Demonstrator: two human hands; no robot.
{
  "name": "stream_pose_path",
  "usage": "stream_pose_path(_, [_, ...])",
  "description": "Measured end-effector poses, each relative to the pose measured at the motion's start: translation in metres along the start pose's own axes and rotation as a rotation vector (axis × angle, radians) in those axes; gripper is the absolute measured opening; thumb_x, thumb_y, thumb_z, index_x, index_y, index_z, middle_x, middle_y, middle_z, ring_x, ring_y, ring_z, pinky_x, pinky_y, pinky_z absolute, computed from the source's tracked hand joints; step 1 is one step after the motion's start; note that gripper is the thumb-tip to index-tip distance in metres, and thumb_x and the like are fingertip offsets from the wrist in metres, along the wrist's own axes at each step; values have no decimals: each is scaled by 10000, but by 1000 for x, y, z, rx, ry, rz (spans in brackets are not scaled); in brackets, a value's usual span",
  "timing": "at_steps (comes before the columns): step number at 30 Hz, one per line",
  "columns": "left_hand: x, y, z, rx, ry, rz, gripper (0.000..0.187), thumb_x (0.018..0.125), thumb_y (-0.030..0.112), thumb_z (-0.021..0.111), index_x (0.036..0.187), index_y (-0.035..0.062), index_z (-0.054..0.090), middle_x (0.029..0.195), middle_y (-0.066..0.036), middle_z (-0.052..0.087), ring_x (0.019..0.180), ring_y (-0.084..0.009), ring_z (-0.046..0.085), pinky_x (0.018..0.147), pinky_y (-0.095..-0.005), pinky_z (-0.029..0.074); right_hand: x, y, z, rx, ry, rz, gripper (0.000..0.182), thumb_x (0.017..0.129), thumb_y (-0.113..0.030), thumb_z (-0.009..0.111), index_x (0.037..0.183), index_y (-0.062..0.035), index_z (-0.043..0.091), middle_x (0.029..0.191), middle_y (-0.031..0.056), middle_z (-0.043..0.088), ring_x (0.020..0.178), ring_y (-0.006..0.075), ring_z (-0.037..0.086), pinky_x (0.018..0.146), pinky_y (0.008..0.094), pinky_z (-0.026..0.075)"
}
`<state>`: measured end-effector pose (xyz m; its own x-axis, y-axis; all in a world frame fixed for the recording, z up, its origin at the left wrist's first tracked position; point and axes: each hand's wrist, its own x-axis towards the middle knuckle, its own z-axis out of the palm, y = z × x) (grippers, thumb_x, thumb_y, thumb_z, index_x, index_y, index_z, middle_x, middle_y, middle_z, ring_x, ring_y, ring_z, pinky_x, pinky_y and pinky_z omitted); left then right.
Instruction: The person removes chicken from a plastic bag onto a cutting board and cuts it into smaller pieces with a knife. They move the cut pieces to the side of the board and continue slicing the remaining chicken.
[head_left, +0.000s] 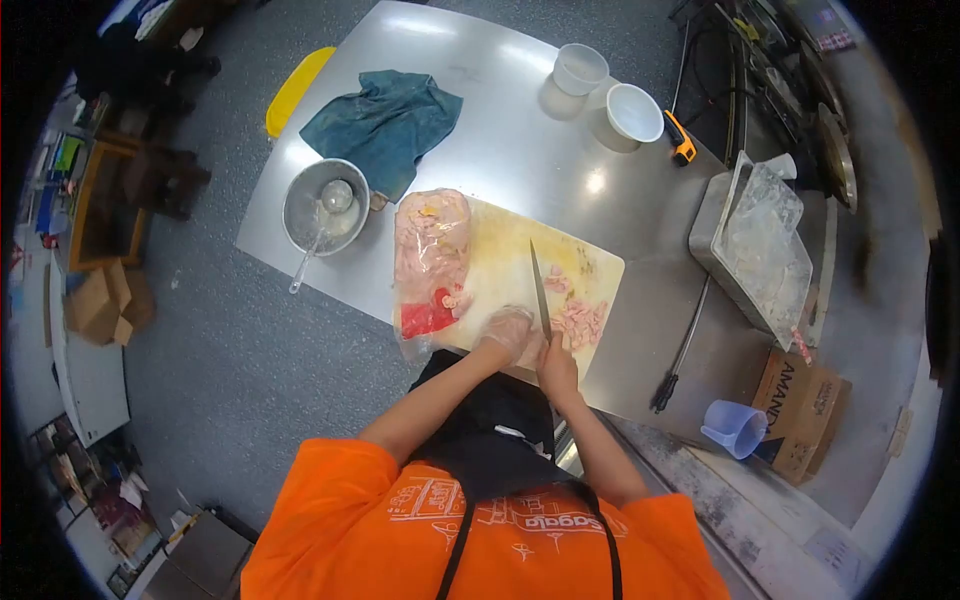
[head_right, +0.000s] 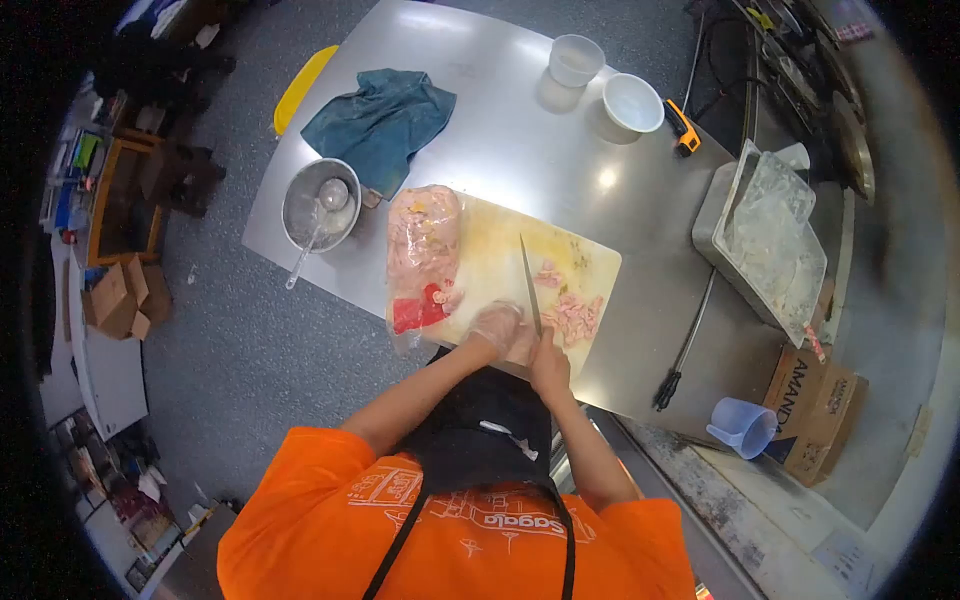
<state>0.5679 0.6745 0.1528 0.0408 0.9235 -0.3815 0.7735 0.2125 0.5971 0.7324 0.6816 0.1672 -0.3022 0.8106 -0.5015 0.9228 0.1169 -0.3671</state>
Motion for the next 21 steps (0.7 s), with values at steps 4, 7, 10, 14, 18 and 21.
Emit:
stream_pose_path(4, [0,-13,-9,239,21,187,358,926,311,580,972,-24,695,956,-233,670,938,-377,660,860,-455,507,42,-9,-5,77,110,-176,262,991,-192,477,1138,17,420,789,314,639,743,503,637,648,611,478])
stream_pose_path(7, [-20,-16,-46,-60,60,184,416,941,341,557,913,-62,660,870,-207,660,849,-372,652,818,-426,518,41,1,0,130,158,-223,259,988,-188,479,1134,19,427,797,310,642,752,504,638,661,609,482])
stream_pose_path(10, [-23,-14,-62,-670,-139,-154,289,991,296,597,958,10,614,825,-104,636,697,-210,639,641,-311,519,-8,20,-5,165,101,-137,241,987,-191,481,1125,1,438,810,309,647,757,510,638,683,606,490])
stream_pose_path(14, [-24,29,-93,-1239,-44,-242,170,987,200,610,945,42,564,769,-39,595,622,-130,599,584,-267,505,-57,62,-4,121,-14,-75,240,991,-208,482,1140,-23,447,799,308,647,757,517,636,691,618,485])
stream_pose_path(18, [-8,42,-80,-1096,211,-226,158,936,142,639,1008,21,568,847,-98,646,785,-166,655,690,-289,526,-60,81,-10,216,50,3,278,998,-232,468,1184,-25,467,817,293,662,783,510,643,708,615,479])
stream_pose_path(21, [-3,11,-23,-781,342,-248,244,880,175,700,1013,6,583,866,-112,661,798,-215,666,717,-340,535,-49,66,-34,355,154,59,261,989,-227,474,1161,-30,471,813,294,660,781,513,641,713,616,478])
